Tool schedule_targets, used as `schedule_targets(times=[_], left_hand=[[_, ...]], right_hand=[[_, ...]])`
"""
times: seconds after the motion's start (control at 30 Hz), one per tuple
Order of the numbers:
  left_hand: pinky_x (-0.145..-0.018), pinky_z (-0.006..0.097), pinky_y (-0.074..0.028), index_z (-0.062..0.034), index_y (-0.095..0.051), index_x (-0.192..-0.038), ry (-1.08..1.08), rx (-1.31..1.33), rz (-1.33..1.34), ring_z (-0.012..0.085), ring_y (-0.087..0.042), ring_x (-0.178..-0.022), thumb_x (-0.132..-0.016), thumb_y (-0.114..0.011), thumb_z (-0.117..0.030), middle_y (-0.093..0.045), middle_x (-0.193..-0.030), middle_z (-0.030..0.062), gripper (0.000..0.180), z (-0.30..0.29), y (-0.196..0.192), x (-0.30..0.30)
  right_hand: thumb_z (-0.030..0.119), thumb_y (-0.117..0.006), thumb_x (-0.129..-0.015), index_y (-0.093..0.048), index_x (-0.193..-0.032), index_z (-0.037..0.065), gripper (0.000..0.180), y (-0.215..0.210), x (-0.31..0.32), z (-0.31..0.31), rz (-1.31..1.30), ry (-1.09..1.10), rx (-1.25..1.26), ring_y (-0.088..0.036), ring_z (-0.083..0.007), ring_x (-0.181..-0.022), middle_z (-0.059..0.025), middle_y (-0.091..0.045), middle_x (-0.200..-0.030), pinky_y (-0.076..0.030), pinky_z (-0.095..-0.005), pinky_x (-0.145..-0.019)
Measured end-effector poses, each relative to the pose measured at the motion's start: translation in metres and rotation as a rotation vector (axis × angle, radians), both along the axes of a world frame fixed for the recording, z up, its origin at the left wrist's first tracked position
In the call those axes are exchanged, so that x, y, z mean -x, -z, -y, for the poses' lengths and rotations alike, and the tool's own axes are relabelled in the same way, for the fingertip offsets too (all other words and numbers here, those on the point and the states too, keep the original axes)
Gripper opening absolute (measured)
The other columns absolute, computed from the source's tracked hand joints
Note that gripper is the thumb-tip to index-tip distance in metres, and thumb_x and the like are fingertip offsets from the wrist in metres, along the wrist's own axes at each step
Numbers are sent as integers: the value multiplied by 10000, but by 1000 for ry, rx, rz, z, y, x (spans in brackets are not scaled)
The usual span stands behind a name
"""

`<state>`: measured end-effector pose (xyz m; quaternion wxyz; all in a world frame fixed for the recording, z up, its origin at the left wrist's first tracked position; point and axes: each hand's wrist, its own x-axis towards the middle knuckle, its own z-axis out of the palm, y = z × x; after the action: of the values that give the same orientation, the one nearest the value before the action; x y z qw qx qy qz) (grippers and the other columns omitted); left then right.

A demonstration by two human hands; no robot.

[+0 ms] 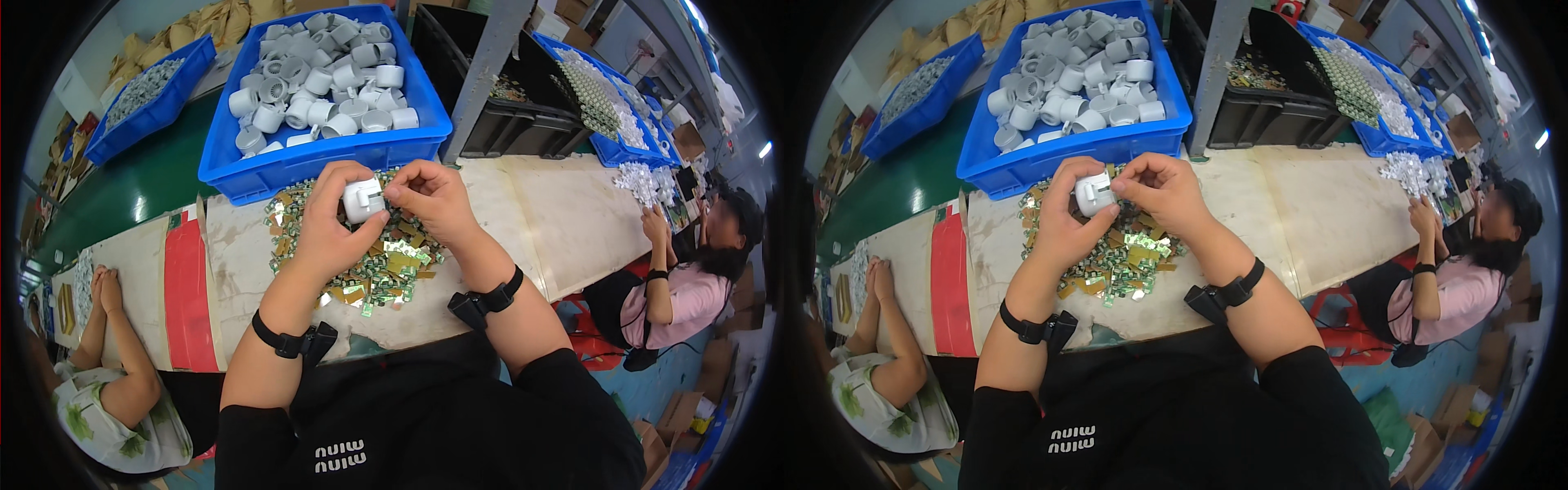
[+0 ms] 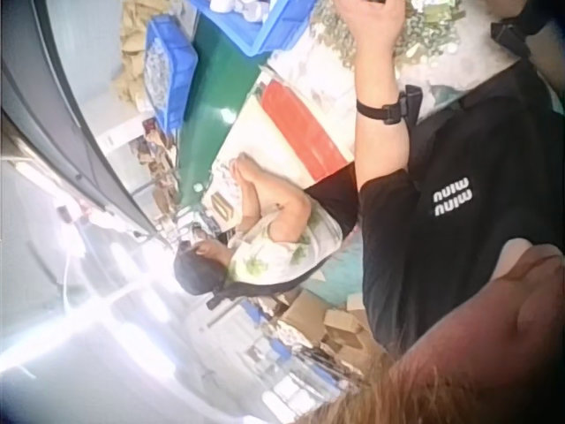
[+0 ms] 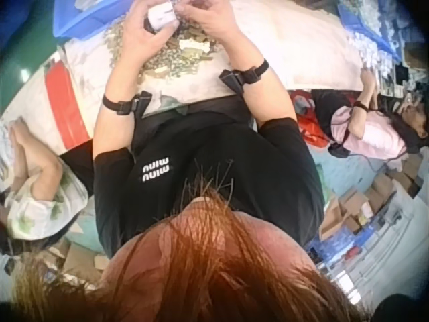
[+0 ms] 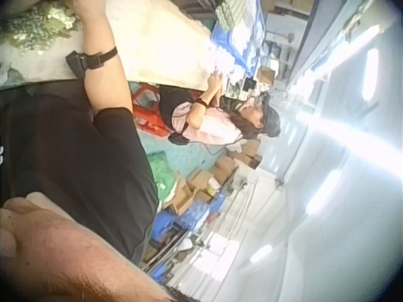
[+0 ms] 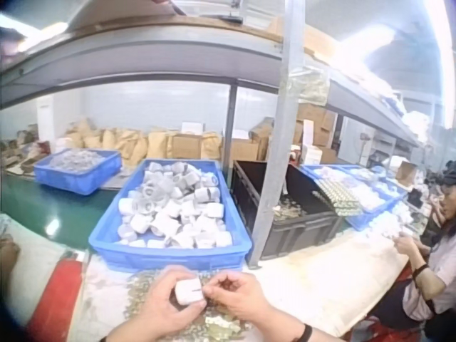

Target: Assembling small plastic housings and circuit boards for portable fans.

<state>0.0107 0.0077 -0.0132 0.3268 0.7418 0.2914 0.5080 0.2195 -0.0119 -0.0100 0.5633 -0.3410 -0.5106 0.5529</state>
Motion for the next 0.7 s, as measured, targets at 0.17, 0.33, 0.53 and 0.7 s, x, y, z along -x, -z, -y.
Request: schedule_targets(times=[0.17, 0.33, 0.53, 0.7], left_hand=[[-950, 406, -545, -42, -650, -1212, -10, -24, -11, 313, -678, -1110, -786, -855, -85, -654, -1215, 138, 474, 2, -2, 2], [-996, 360, -545, -33, -621, -1277, 9, 9, -66, 226, -647, -1181, -841, -820, -20, -603, -1322, 115, 479, 4, -5, 4], [-984, 361, -548, -34, -623, -1266, -11, -2, -83, 224, -654, -1163, -837, -825, -15, -611, -1302, 112, 475, 4, -7, 2], [-928, 410, -557, -42, -651, -1219, -50, 50, -21, 319, -690, -1085, -797, -852, -93, -658, -1209, 138, 470, 8, -9, 0]], right_hand=[[121, -828, -979, -742, -1020, 42, 124, -1, 5, 3, 3, 33, -33, -639, -56, -758, -23, -746, -937, -508, -220, -649], [143, -800, -1003, -743, -1042, 27, 134, -2, 3, 2, 27, 66, 1, -633, -69, -716, -42, -743, -911, -506, -225, -627], [154, -772, -1017, -740, -1054, 18, 145, -1, 1, 2, 42, 77, 3, -625, -78, -675, -61, -753, -898, -500, -226, -625], [150, -739, -1030, -737, -1084, 12, 148, 4, -2, -2, -44, 21, 65, -627, -94, -659, -87, -770, -913, -496, -230, -628]])
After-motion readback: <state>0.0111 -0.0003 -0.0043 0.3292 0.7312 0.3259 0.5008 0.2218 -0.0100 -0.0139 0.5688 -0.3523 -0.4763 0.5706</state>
